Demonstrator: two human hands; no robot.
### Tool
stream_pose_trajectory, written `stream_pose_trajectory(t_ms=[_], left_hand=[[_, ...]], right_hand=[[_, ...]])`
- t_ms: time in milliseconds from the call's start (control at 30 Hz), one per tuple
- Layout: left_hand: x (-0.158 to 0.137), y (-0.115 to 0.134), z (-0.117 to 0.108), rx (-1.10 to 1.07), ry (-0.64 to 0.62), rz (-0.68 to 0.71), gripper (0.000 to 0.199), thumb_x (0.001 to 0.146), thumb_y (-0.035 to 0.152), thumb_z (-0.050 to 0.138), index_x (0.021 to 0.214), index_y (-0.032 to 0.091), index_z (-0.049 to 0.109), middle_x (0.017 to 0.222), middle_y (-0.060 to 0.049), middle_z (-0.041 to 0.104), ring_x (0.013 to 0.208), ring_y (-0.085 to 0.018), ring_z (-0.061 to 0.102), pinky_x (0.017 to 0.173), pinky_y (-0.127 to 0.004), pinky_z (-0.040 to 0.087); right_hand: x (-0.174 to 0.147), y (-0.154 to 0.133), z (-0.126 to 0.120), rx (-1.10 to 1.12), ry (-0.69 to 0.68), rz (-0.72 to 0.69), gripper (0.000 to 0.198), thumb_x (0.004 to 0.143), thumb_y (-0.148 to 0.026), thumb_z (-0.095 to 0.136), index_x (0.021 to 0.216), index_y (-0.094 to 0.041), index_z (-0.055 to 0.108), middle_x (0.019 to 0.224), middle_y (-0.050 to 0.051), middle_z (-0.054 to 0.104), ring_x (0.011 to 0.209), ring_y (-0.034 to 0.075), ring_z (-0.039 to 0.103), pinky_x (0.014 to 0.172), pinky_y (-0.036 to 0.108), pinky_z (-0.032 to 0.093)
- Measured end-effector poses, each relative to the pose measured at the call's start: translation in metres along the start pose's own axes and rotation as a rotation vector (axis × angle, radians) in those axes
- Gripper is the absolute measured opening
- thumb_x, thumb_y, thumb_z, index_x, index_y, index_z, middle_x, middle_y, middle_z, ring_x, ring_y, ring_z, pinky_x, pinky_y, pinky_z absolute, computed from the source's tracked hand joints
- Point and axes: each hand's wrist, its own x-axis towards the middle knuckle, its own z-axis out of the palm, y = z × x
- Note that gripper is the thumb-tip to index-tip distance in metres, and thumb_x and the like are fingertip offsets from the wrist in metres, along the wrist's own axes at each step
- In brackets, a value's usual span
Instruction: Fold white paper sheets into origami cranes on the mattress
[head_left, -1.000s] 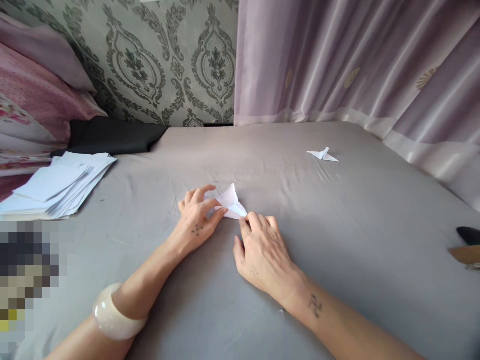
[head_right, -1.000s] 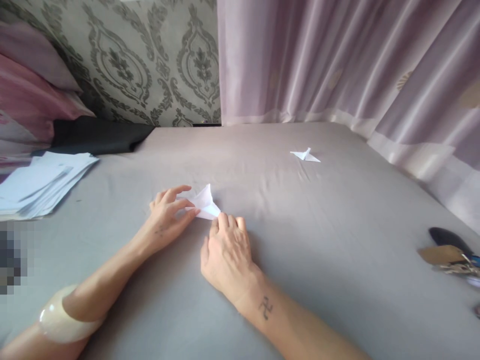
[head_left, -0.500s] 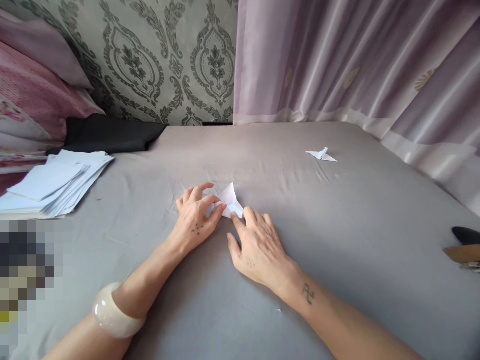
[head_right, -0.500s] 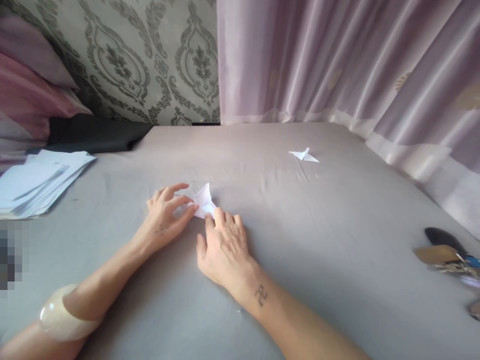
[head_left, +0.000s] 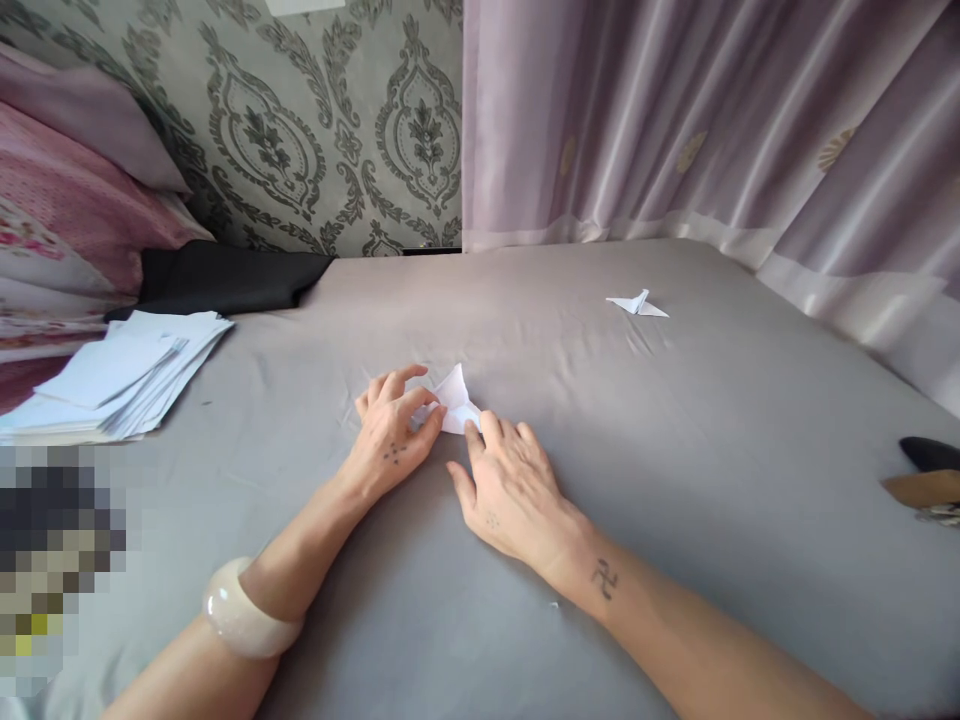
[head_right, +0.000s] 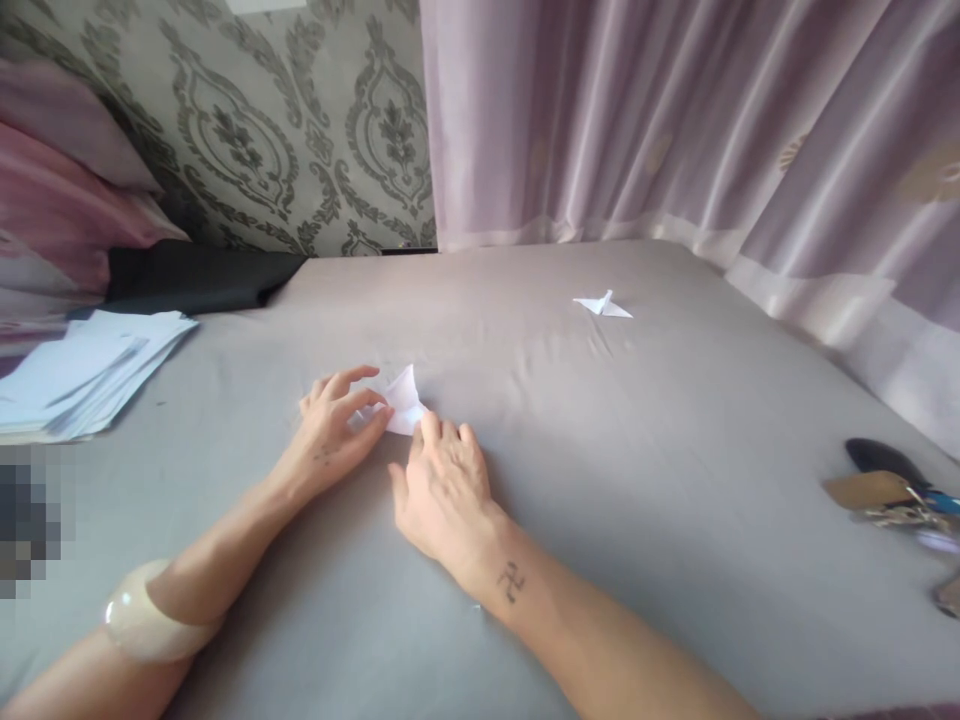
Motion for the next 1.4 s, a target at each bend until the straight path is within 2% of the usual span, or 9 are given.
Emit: stream_pose_trajectory(t_ms=[233, 367, 567, 667, 800, 900, 1133, 1267, 1400], left_hand=[[-0.011, -0.006, -0.012, 0.048, -0.002, 0.151, 0.014, 0.09, 0.026, 0.052, 0.085, 0.022, 0.064, 0.135, -0.009, 0.05, 0.119, -0.031, 0.042, 0.093, -0.052, 0.037], [-0.019, -0.019, -0.018, 0.151, 0.005, 0.289, 0.019, 0.09, 0.017, 0.05, 0.086, 0.024, 0.067, 0.137, -0.009, 0.049, 0.122, -0.032, 0.04, 0.094, -0.052, 0.035], [-0.036, -0.035, -0.021, 0.296, 0.014, 0.372, 0.03, 0.093, 0.016, 0.046, 0.1, 0.031, 0.071, 0.141, -0.01, 0.045, 0.125, -0.034, 0.039, 0.096, -0.053, 0.033], [-0.046, -0.035, -0.022, 0.367, 0.016, 0.35, 0.031, 0.095, 0.019, 0.043, 0.107, 0.031, 0.069, 0.134, -0.013, 0.049, 0.119, -0.034, 0.042, 0.093, -0.051, 0.034], [-0.062, -0.028, -0.028, 0.369, -0.037, 0.251, 0.032, 0.097, 0.039, 0.041, 0.112, 0.03, 0.067, 0.098, -0.011, 0.057, 0.088, -0.026, 0.049, 0.077, -0.041, 0.038], [-0.072, -0.024, -0.032, 0.367, -0.079, 0.196, 0.039, 0.098, 0.044, 0.036, 0.121, 0.026, 0.062, 0.085, -0.008, 0.055, 0.078, -0.023, 0.047, 0.071, -0.037, 0.035], [-0.075, -0.026, -0.029, 0.291, -0.098, 0.144, 0.043, 0.1, 0.043, 0.03, 0.115, 0.022, 0.064, 0.082, -0.007, 0.055, 0.075, -0.021, 0.047, 0.068, -0.036, 0.032], [-0.07, -0.029, -0.029, 0.23, -0.106, 0.123, 0.043, 0.099, 0.045, 0.032, 0.117, 0.022, 0.064, 0.083, -0.007, 0.055, 0.075, -0.021, 0.048, 0.071, -0.036, 0.032], [-0.065, -0.031, -0.031, 0.205, -0.12, 0.121, 0.042, 0.099, 0.043, 0.033, 0.106, 0.021, 0.068, 0.08, -0.007, 0.056, 0.074, -0.021, 0.049, 0.072, -0.037, 0.031]], right_hand=[[-0.008, 0.015, 0.007, -0.027, 0.129, 0.044, 0.02, 0.092, -0.018, 0.046, 0.081, -0.015, 0.063, 0.084, 0.008, 0.056, 0.075, 0.02, 0.052, 0.07, 0.035, 0.038], [-0.004, 0.017, 0.009, -0.011, 0.253, -0.006, 0.011, 0.089, -0.021, 0.056, 0.098, -0.016, 0.06, 0.099, 0.009, 0.059, 0.087, 0.022, 0.051, 0.073, 0.035, 0.036], [0.008, 0.008, 0.011, -0.055, 0.204, -0.203, 0.022, 0.086, -0.005, 0.049, 0.099, -0.018, 0.062, 0.103, 0.008, 0.061, 0.092, 0.022, 0.048, 0.076, 0.035, 0.032], [0.017, 0.004, 0.013, -0.116, 0.19, -0.273, 0.024, 0.086, -0.002, 0.048, 0.095, -0.017, 0.064, 0.1, 0.008, 0.061, 0.091, 0.022, 0.047, 0.079, 0.036, 0.032], [0.027, -0.004, 0.015, -0.177, 0.159, -0.337, 0.023, 0.09, -0.005, 0.045, 0.09, -0.017, 0.066, 0.089, 0.007, 0.061, 0.087, 0.022, 0.046, 0.083, 0.037, 0.031], [0.032, -0.01, 0.015, -0.21, 0.138, -0.37, 0.02, 0.091, -0.008, 0.048, 0.088, -0.016, 0.066, 0.084, 0.007, 0.06, 0.087, 0.022, 0.046, 0.085, 0.037, 0.031], [0.036, -0.012, 0.015, -0.24, 0.123, -0.395, 0.018, 0.09, -0.009, 0.052, 0.079, -0.016, 0.064, 0.082, 0.006, 0.06, 0.084, 0.021, 0.047, 0.083, 0.036, 0.029], [0.039, -0.01, 0.015, -0.216, 0.089, -0.409, 0.018, 0.091, -0.009, 0.05, 0.084, -0.018, 0.065, 0.082, 0.004, 0.061, 0.085, 0.02, 0.048, 0.081, 0.034, 0.028], [0.044, -0.009, 0.012, -0.234, 0.04, -0.435, 0.02, 0.09, -0.007, 0.049, 0.08, -0.016, 0.064, 0.081, 0.004, 0.061, 0.082, 0.019, 0.048, 0.08, 0.033, 0.028]])
